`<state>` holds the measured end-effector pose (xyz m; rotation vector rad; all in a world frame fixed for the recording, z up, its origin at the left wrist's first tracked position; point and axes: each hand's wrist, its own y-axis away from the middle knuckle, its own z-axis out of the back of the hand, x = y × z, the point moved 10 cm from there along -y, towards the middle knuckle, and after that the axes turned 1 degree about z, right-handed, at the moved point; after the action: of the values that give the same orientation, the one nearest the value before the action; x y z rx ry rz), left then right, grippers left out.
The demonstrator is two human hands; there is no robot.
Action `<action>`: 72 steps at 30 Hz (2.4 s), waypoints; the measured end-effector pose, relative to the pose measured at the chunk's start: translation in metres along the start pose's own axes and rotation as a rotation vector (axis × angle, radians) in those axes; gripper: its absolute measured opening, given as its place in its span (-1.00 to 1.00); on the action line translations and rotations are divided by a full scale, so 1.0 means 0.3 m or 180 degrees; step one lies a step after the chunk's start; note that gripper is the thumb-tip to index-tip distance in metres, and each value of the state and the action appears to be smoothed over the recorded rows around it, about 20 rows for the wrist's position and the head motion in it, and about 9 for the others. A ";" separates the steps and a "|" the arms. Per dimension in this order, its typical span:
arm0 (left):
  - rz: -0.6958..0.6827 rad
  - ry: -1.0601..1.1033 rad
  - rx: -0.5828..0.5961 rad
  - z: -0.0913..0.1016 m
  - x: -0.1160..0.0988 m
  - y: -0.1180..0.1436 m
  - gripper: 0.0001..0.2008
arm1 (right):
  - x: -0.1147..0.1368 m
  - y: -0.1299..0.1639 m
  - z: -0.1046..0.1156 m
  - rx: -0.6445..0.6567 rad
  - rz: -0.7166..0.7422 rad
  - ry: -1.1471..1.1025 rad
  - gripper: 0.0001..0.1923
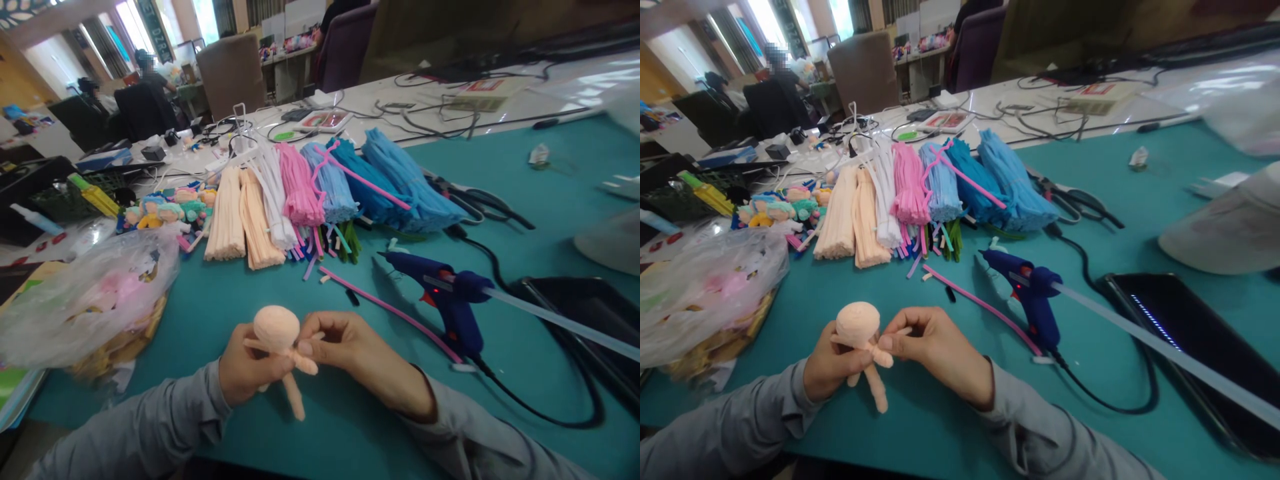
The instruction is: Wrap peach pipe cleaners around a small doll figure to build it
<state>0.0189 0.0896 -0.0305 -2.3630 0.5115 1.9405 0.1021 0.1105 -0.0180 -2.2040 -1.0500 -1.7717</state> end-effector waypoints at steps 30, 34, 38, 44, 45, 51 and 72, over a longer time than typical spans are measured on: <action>-0.0216 -0.0075 -0.0869 0.033 -0.072 0.002 -0.80 | 0.024 0.025 0.005 -0.0559 0.0716 0.0570 -0.63; -0.0316 -0.0163 -0.0945 0.054 -0.063 0.012 -0.76 | 0.012 0.017 0.007 -0.0527 0.0503 0.0421 -0.59; -0.0325 -0.0143 -0.0737 0.050 -0.040 0.013 -0.69 | 0.009 0.013 0.016 -0.0522 0.0483 0.0385 -0.55; -0.0144 0.0130 -0.0672 0.066 0.011 -0.017 -0.70 | -0.008 -0.001 0.029 -0.0524 0.0327 0.0380 -0.55; -0.0108 0.0238 -0.0651 0.066 0.016 -0.025 -0.72 | -0.007 -0.003 0.033 -0.0543 0.0330 0.0397 -0.56; 0.0022 0.0735 -0.0568 0.053 0.016 -0.060 -0.75 | 0.017 -0.015 0.047 -0.0679 0.0577 0.0645 -0.57; 0.0163 0.0663 -0.0601 0.062 -0.009 -0.082 -0.64 | 0.111 -0.010 0.025 -0.1001 0.1191 0.1571 -0.74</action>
<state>0.0076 0.1177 -0.0364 -2.7144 0.4183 1.8483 0.1090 0.1309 0.0086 -1.7853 -0.2530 -2.2264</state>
